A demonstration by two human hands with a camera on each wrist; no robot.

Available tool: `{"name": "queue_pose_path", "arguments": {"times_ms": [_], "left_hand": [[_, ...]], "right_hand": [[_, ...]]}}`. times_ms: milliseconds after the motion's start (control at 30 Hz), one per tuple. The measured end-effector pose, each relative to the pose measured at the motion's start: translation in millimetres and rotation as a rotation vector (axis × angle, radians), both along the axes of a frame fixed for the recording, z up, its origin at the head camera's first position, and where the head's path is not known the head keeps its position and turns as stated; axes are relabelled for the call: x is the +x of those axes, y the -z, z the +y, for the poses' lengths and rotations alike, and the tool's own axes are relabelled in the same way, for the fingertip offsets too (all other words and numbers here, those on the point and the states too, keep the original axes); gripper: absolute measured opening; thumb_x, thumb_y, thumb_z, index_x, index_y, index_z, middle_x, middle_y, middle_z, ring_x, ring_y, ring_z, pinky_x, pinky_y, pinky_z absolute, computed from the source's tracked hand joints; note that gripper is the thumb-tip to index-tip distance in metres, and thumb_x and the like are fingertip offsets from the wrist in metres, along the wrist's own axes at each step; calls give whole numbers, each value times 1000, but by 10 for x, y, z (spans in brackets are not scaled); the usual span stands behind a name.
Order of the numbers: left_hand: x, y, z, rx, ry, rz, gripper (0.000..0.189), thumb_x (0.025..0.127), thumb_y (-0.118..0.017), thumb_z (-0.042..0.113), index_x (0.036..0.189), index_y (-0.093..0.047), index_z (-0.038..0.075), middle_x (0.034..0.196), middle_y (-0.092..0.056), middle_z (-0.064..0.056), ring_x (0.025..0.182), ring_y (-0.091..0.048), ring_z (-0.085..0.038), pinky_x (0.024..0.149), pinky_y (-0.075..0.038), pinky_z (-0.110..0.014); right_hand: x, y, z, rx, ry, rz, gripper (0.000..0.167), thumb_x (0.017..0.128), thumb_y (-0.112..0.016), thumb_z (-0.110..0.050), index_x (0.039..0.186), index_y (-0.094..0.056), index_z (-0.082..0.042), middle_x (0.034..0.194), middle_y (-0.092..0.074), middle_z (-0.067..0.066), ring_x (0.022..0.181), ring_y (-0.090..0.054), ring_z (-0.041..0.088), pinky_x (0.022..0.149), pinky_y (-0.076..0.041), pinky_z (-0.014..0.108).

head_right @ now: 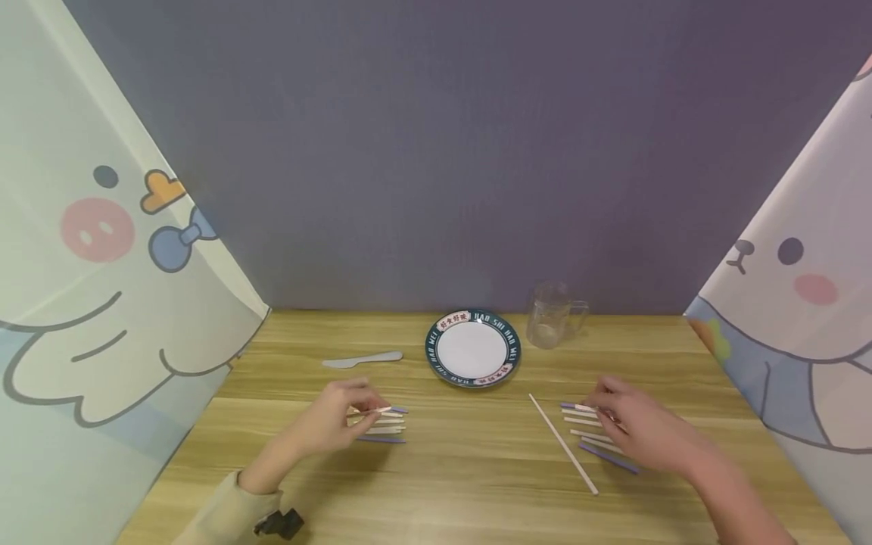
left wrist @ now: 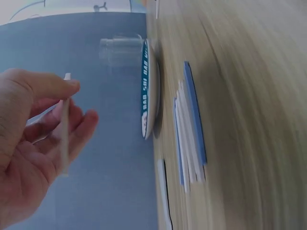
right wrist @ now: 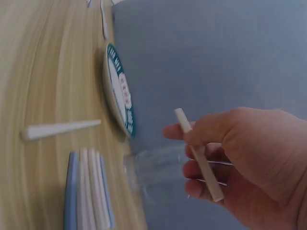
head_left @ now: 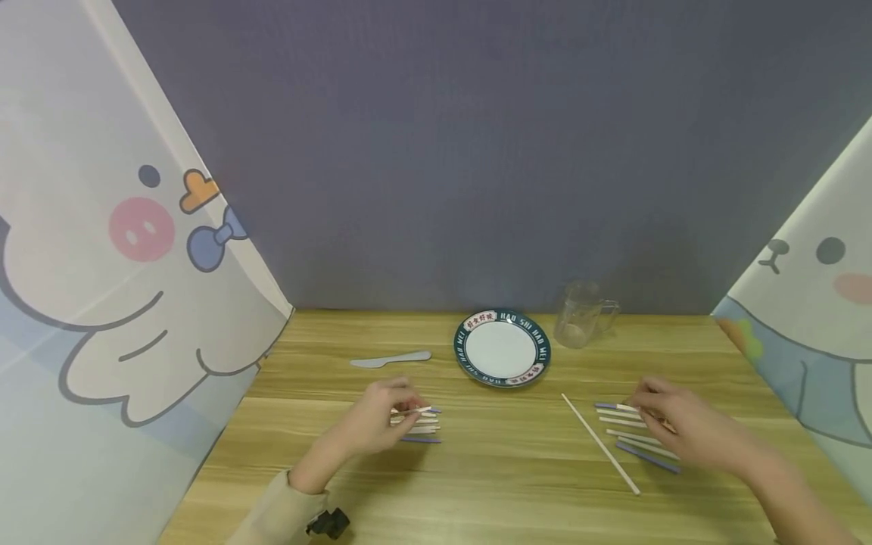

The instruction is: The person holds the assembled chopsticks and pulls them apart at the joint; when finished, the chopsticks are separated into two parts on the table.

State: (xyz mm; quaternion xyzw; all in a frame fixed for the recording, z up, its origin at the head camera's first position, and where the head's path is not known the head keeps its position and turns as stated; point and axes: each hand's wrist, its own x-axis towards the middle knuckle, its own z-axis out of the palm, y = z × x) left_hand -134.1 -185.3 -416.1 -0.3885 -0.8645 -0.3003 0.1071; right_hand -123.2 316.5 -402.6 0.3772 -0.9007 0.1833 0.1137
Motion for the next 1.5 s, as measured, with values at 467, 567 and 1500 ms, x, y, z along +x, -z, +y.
{"name": "queue_pose_path", "arguments": {"times_ms": [467, 567, 1500], "left_hand": [[11, 69, -115, -88, 21, -147, 8, 89, -83, 2, 95, -84, 6, 85, -76, 3, 76, -62, 2, 66, -59, -22], [30, 96, -105, -102, 18, -173, 6, 88, -85, 3, 91, -84, 8, 84, -77, 3, 76, -64, 2, 67, -59, -19], [13, 304, -93, -241, 0, -324, 12, 84, -87, 1, 83, -82, 11, 80, -76, 5, 69, -56, 9, 64, -51, -12]], "right_hand": [[-1, 276, 266, -32, -5, -100, 32, 85, -81, 6, 102, -73, -20, 86, -59, -21, 75, -45, -12, 55, -40, 18], [7, 324, 297, -43, -19, -106, 33, 83, -83, 6, 98, -72, -21, 86, -60, -21, 75, -46, -12, 54, -40, 18], [46, 593, 387, -81, -62, -265, 33, 79, -86, 4, 88, -73, -25, 83, -64, -23, 72, -51, -13, 53, -44, 18]]}}
